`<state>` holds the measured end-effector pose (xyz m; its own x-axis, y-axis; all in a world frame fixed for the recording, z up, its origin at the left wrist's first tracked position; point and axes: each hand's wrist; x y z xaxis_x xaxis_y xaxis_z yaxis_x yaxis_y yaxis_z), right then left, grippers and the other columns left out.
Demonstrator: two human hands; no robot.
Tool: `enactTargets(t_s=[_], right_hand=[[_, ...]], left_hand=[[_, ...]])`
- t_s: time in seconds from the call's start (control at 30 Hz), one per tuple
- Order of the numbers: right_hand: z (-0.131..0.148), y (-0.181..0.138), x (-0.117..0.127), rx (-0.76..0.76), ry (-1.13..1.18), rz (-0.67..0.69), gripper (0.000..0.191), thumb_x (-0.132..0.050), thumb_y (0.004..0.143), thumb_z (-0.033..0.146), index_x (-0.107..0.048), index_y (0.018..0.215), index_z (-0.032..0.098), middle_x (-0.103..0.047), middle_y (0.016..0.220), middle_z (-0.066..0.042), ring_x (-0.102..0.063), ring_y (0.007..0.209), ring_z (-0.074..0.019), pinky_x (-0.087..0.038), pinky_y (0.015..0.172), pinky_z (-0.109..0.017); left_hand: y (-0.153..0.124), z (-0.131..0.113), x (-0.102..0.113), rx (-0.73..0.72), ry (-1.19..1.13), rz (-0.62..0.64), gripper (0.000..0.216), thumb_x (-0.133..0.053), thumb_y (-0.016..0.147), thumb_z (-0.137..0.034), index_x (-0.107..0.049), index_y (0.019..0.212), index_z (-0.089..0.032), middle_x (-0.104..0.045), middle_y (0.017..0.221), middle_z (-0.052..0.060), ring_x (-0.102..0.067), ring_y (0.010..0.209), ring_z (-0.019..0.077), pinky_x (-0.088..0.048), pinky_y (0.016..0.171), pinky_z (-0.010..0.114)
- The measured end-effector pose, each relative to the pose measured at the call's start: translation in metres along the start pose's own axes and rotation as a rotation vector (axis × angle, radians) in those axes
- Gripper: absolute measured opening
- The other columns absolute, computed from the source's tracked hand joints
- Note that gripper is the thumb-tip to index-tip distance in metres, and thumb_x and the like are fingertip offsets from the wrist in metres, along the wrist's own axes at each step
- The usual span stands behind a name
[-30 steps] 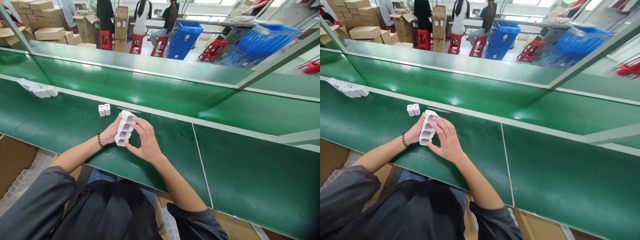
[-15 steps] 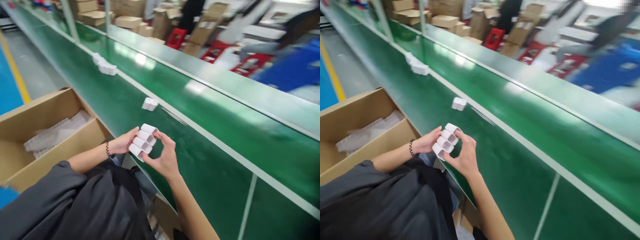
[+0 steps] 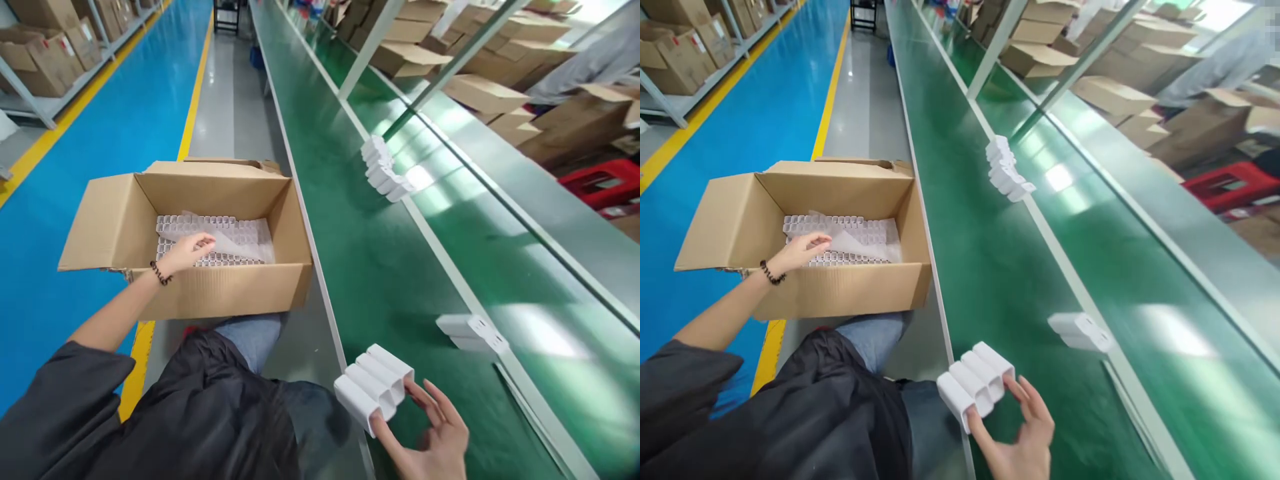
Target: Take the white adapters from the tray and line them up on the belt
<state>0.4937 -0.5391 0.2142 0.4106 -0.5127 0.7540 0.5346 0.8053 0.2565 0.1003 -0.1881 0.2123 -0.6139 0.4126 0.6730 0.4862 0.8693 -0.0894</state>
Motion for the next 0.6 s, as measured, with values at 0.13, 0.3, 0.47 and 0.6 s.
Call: enactTargets(t_s=[0.13, 0.3, 0.47, 0.6], right_hand=[[0.029, 0.072, -0.031, 0.182, 0.043, 0.038, 0.087, -0.074, 0.071, 0.054, -0.038, 0.146, 0.028, -0.063, 0.122, -0.016, -0.064, 0.111, -0.0415, -0.049, 0.095, -0.066], [0.084, 0.191, -0.111, 0.422, 0.004, 0.181, 0.083, -0.07, 0.078, 0.051, -0.034, 0.147, 0.024, -0.062, 0.123, -0.014, -0.063, 0.113, -0.0343, -0.05, 0.098, -0.055], [0.138, 0.285, -0.226, 0.76, -0.184, 0.529, 0.077, -0.067, 0.079, 0.037, -0.034, 0.146, 0.014, -0.062, 0.127, -0.019, -0.058, 0.117, -0.0351, -0.043, 0.099, -0.05], [0.175, 0.309, -0.336, 0.988, -0.332, 0.849, 0.079, -0.07, 0.078, 0.025, -0.035, 0.147, 0.005, -0.056, 0.137, -0.026, -0.051, 0.125, -0.0367, -0.036, 0.104, -0.05]], left_hand=[[0.092, 0.066, 0.022, 0.057, 0.306, 0.053, 0.033, -0.061, 0.094, -0.029, -0.061, 0.12, -0.009, -0.061, 0.128, 0.014, -0.054, 0.121, 0.0249, -0.04, 0.11, 0.048], [0.175, 0.11, -0.025, 0.028, 0.558, 0.212, 0.037, -0.064, 0.094, -0.03, -0.058, 0.127, -0.016, -0.05, 0.142, 0.012, -0.046, 0.134, 0.0304, -0.037, 0.113, 0.058], [0.175, 0.137, -0.051, 0.082, 0.733, 0.361, 0.033, -0.063, 0.095, -0.032, -0.061, 0.123, -0.015, -0.052, 0.14, 0.012, -0.049, 0.131, 0.0297, -0.041, 0.11, 0.057], [0.129, 0.148, -0.049, 0.165, 0.796, 0.541, 0.029, -0.064, 0.095, -0.032, -0.063, 0.117, -0.014, -0.061, 0.125, 0.011, -0.054, 0.125, 0.0284, -0.043, 0.108, 0.056]])
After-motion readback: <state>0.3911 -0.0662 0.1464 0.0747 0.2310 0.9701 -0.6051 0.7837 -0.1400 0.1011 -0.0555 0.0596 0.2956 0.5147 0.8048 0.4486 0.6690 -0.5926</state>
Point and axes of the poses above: each hand's wrist, its own y-axis towards the middle knuckle, its own x-axis out of the back of the hand, z = x × y
